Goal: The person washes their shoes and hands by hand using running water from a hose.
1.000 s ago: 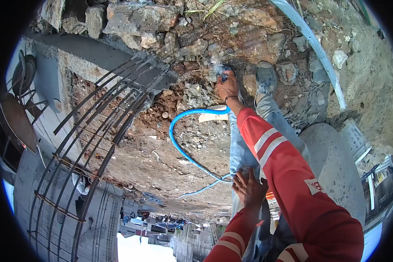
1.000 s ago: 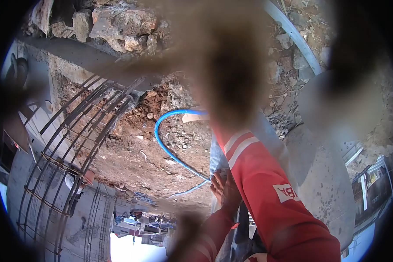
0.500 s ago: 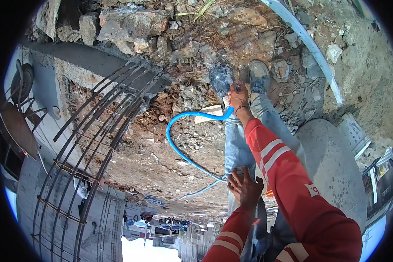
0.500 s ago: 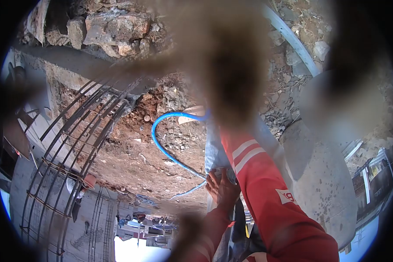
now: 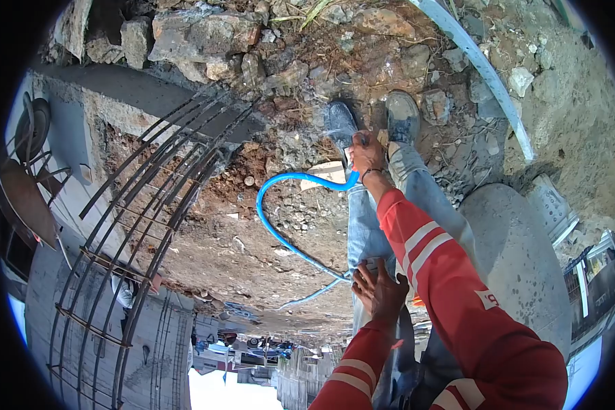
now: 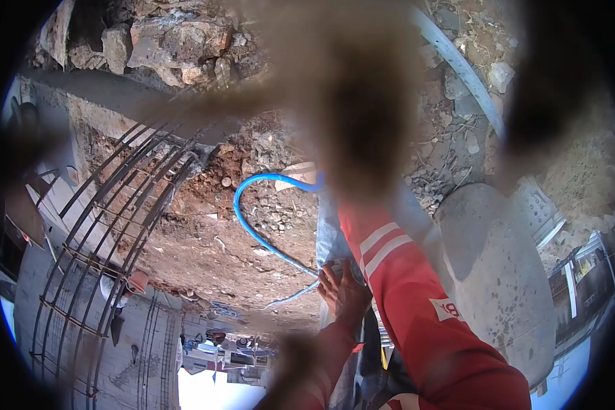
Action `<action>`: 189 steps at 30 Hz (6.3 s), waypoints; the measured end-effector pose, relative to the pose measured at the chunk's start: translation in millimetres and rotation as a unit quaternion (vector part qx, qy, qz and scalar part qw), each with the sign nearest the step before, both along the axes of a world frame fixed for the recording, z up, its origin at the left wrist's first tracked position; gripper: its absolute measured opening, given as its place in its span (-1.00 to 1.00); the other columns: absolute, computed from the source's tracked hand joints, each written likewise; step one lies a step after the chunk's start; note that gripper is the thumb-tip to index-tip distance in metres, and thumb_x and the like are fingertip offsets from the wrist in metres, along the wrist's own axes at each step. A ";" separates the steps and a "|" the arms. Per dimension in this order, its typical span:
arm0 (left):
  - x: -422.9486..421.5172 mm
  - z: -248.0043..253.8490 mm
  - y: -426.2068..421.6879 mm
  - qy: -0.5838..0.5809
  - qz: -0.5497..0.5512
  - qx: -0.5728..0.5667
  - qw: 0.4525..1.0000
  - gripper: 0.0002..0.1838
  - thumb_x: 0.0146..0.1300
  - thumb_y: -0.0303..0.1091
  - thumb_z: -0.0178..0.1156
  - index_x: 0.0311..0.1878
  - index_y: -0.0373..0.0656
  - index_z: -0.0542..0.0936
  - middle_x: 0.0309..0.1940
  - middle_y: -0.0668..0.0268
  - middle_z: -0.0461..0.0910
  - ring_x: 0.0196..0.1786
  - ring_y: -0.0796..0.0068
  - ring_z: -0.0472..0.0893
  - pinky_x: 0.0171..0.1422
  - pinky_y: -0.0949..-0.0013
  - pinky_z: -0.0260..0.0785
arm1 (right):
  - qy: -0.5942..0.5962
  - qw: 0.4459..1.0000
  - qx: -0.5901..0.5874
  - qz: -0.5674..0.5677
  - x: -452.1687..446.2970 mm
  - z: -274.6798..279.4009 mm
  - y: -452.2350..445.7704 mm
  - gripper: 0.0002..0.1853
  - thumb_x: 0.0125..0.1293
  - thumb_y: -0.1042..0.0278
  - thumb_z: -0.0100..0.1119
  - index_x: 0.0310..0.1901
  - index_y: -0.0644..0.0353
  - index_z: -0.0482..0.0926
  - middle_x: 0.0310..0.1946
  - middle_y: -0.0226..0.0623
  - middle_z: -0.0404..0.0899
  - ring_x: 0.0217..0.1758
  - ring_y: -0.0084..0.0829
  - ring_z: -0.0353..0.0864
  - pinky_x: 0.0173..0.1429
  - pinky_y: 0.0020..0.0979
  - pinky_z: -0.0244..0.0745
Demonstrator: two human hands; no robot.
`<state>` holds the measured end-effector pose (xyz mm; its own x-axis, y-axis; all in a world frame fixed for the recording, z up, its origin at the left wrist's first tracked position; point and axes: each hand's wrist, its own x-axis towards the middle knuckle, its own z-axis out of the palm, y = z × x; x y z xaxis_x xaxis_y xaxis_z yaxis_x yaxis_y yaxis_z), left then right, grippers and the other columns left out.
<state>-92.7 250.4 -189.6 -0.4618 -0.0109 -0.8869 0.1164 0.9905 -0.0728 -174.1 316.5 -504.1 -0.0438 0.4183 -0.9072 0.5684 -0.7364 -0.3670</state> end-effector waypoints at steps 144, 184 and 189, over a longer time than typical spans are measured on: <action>-106.2 -350.7 12.7 0.226 -0.194 0.276 0.914 -0.49 0.20 -0.37 0.13 0.25 0.23 0.43 0.48 -0.06 -0.04 0.52 -0.35 -0.21 0.38 -0.56 -0.34 | -0.164 0.928 -0.264 -0.208 63.9 -14.8 35.0 -0.90 0.25 0.44 -0.05 -0.25 0.22 0.28 -0.55 -0.19 0.38 -0.62 -0.41 0.35 -0.46 -0.15 0.44; -72.0 -409.6 -18.3 -0.219 0.812 0.281 0.463 -0.08 0.06 0.08 0.24 0.36 -0.34 0.16 0.26 -0.14 0.27 0.32 -0.06 0.30 0.43 0.05 0.17 | -0.142 0.884 -0.312 0.318 -74.7 -51.9 34.6 -0.88 0.19 0.40 0.06 -0.29 0.20 0.36 -0.56 -0.24 0.41 -0.65 -0.43 0.36 -0.53 -0.20 0.41; -86.7 -336.0 -19.5 -0.163 0.821 0.227 0.498 -0.17 0.14 0.09 0.16 0.33 -0.33 0.24 0.23 -0.11 0.34 0.28 -0.01 0.37 0.40 0.06 0.21 | -0.129 0.864 -0.342 0.346 -70.8 -59.9 21.4 -0.83 0.18 0.37 0.09 -0.28 0.23 0.35 -0.60 -0.25 0.41 -0.66 -0.46 0.38 -0.56 -0.22 0.42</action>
